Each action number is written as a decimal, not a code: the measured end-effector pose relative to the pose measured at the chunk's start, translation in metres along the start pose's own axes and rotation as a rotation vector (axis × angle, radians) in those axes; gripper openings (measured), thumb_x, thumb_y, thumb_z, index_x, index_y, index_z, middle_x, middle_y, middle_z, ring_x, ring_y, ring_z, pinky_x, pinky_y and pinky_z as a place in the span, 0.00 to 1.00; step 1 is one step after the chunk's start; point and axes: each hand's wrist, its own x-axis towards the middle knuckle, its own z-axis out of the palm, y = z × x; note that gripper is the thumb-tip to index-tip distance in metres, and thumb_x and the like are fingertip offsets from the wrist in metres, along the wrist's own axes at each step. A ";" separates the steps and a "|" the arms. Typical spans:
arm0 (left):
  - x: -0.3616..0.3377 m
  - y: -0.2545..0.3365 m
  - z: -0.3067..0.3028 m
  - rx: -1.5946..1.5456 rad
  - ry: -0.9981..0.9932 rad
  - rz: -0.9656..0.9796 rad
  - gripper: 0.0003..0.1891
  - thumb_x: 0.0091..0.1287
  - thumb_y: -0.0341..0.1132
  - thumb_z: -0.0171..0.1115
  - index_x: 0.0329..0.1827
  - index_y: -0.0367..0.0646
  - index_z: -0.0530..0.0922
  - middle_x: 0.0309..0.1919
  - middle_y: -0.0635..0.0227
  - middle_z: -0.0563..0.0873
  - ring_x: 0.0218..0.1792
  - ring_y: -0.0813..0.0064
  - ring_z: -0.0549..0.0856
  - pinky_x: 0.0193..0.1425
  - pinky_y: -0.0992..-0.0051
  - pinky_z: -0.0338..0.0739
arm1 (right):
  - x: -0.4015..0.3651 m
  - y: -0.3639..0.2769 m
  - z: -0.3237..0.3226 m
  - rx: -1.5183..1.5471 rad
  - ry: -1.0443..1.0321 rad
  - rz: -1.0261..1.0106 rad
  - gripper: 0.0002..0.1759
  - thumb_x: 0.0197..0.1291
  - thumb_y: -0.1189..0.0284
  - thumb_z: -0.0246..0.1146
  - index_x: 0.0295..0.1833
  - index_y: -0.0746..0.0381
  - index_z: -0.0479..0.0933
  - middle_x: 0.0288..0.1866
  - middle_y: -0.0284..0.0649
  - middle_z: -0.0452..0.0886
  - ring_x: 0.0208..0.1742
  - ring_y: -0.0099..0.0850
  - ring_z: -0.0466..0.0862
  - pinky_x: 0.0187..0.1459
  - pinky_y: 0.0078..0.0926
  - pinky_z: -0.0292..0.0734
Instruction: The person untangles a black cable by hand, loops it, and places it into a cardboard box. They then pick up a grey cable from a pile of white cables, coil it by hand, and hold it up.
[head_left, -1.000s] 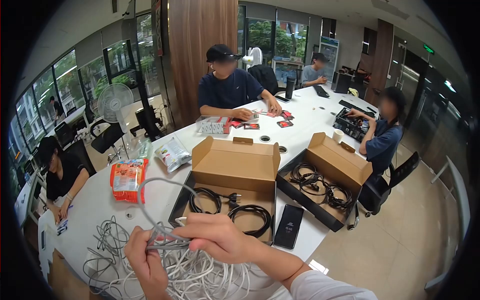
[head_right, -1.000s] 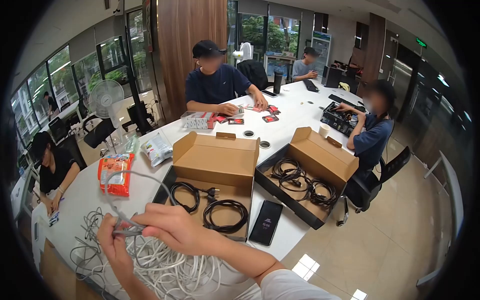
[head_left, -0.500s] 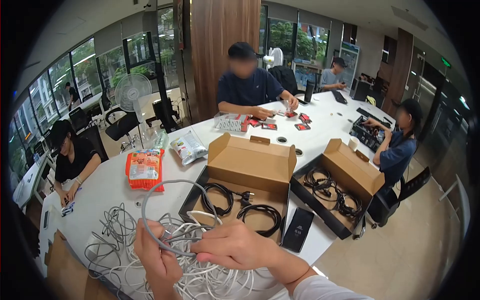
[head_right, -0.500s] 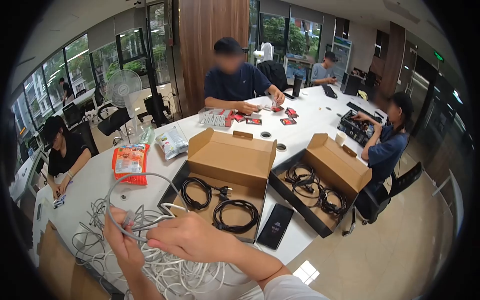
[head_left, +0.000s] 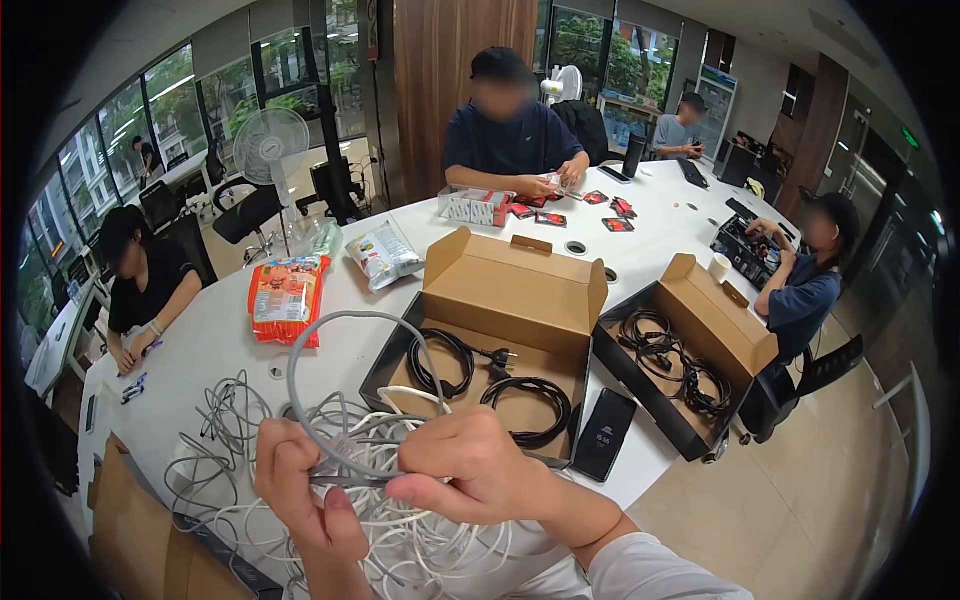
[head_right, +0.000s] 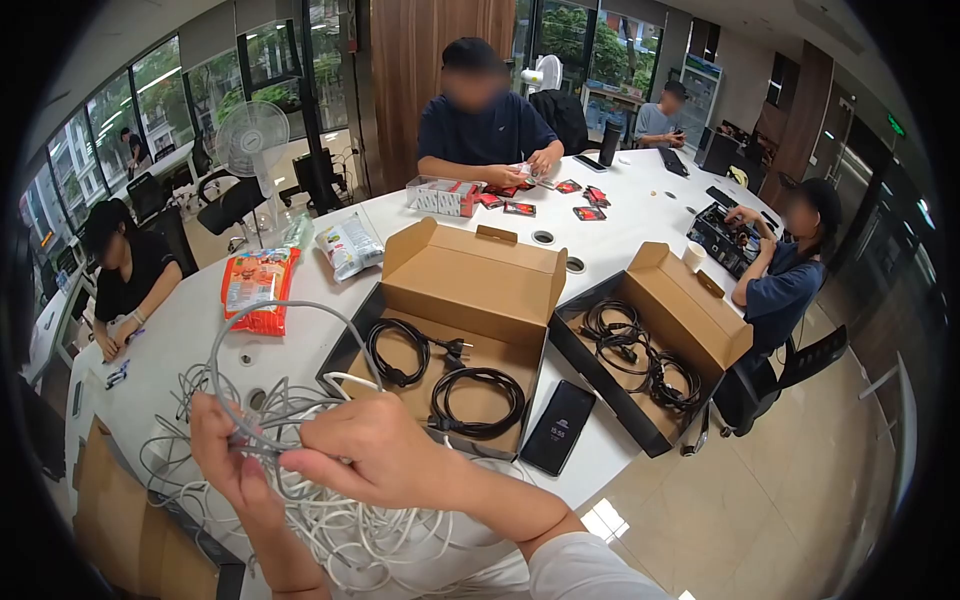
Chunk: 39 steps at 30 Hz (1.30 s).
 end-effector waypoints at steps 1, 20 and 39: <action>0.001 0.000 0.000 0.007 0.003 0.023 0.14 0.44 0.36 0.51 0.31 0.35 0.72 0.28 0.57 0.69 0.26 0.64 0.69 0.28 0.68 0.62 | 0.000 0.000 -0.001 0.028 -0.014 0.040 0.22 0.61 0.66 0.63 0.18 0.63 0.65 0.13 0.38 0.61 0.14 0.37 0.64 0.18 0.33 0.55; 0.020 0.001 -0.007 0.515 -0.267 0.250 0.04 0.56 0.23 0.57 0.31 0.41 0.72 0.59 0.58 0.78 0.62 0.49 0.70 0.64 0.55 0.63 | 0.000 -0.004 -0.014 0.046 -0.154 0.184 0.25 0.67 0.63 0.56 0.18 0.65 0.70 0.12 0.45 0.66 0.13 0.40 0.68 0.19 0.34 0.60; 0.003 0.001 0.014 -0.003 -0.039 0.156 0.06 0.70 0.32 0.50 0.38 0.38 0.69 0.24 0.61 0.74 0.22 0.77 0.71 0.24 0.80 0.64 | -0.005 -0.002 -0.011 -0.037 0.097 -0.114 0.22 0.60 0.67 0.64 0.16 0.61 0.65 0.11 0.38 0.62 0.12 0.36 0.67 0.16 0.31 0.57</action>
